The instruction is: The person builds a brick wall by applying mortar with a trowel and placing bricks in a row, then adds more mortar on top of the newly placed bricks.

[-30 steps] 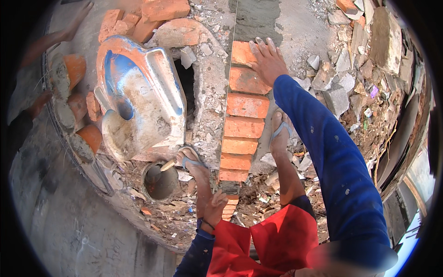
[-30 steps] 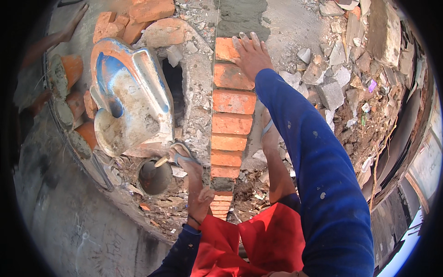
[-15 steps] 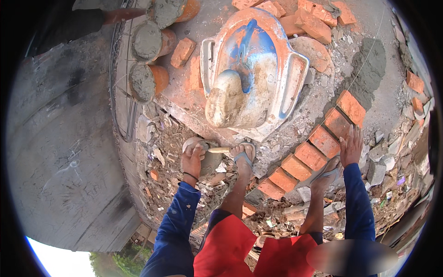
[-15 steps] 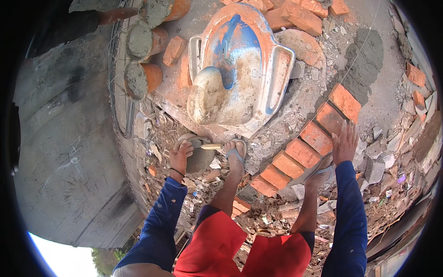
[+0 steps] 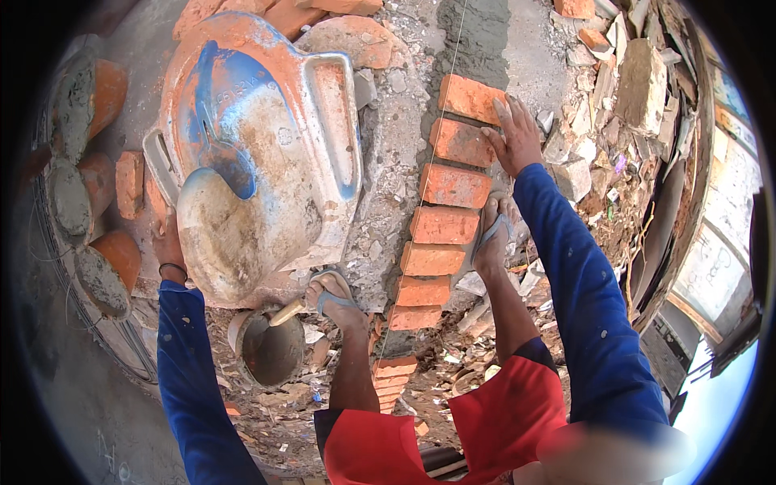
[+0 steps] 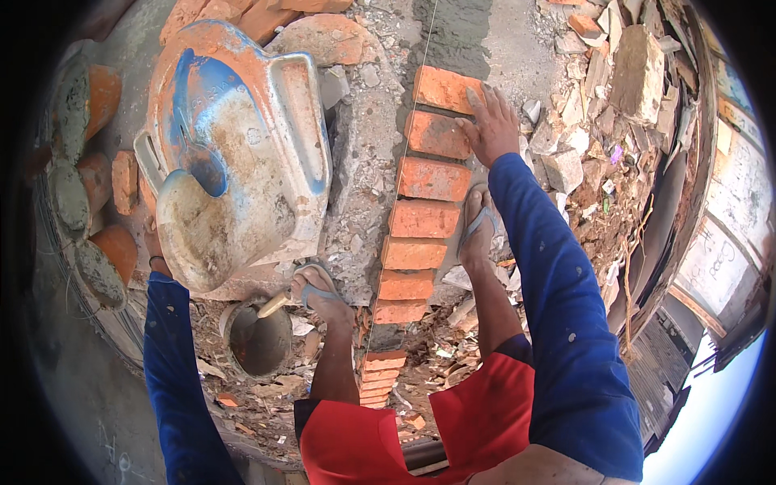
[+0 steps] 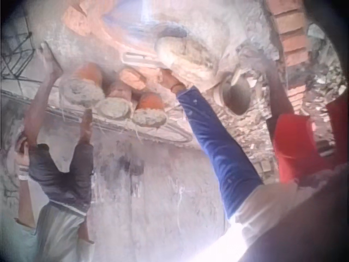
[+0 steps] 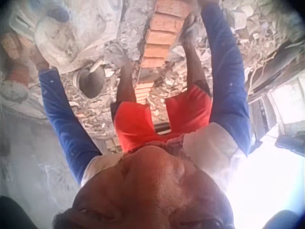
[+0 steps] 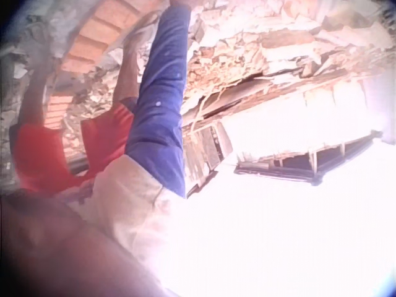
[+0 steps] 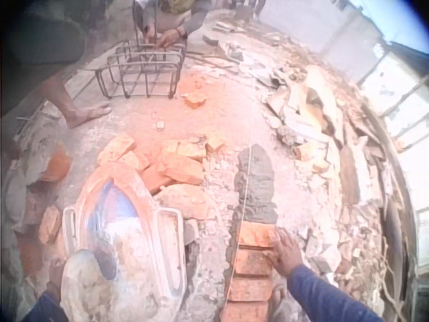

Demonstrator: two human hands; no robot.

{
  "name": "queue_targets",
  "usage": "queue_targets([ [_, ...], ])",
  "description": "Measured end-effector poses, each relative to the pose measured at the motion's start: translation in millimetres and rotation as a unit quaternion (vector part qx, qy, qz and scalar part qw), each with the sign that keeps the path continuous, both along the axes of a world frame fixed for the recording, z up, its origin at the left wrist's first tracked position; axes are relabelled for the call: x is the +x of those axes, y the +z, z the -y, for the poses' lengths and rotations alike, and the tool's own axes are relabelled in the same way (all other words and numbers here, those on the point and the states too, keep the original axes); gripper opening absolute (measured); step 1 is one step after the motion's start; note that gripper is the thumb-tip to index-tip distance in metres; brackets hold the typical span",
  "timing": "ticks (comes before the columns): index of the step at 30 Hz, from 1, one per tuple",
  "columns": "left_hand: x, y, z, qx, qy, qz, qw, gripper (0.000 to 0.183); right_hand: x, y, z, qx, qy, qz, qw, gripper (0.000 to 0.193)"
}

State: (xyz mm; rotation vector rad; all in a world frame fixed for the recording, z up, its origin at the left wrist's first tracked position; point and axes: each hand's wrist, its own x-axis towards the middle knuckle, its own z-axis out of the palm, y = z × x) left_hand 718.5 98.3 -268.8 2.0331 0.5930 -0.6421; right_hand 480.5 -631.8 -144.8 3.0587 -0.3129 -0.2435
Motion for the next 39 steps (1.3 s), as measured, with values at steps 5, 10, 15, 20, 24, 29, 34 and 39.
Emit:
queue_targets([
  [5, 1, 5, -10, 0.007, -0.004, -0.010, 1.000, 0.074, 28, -21, 12, 0.002, 0.056, -0.094, 0.994, 0.056],
  [10, 1, 6, -10, 0.012, -0.014, -0.018, 1.000, 0.069, 27, -30, 20, 0.003, 0.069, -0.080, 0.994, 0.057],
  [15, -7, 10, -6, 0.027, -0.013, -0.014, 0.999, 0.064, 30, -29, 20, -0.005, 0.079, -0.057, 0.995, 0.055],
  [20, -14, 16, -6, 0.044, -0.007, -0.008, 0.999, 0.058, 33, -29, 27, -0.015, 0.099, -0.080, 0.992, 0.053],
  [24, -20, 19, -4, 0.052, 0.008, -0.004, 0.999, 0.054, 30, -31, 26, -0.010, 0.089, -0.068, 0.994, 0.053],
  [29, -21, 32, -11, 0.064, 0.039, 0.009, 0.997, 0.049, 33, -30, 26, 0.018, 0.082, -0.070, 0.994, 0.057],
  [34, -20, 93, -19, 0.127, 0.128, 0.050, 0.982, 0.045, 13, -10, 4, 0.056, 0.006, 0.035, 0.998, 0.062],
  [39, -80, 204, 8, 0.152, 0.071, 0.090, 0.982, 0.042, -41, 77, -68, 0.229, -0.083, 0.087, 0.966, 0.062],
])
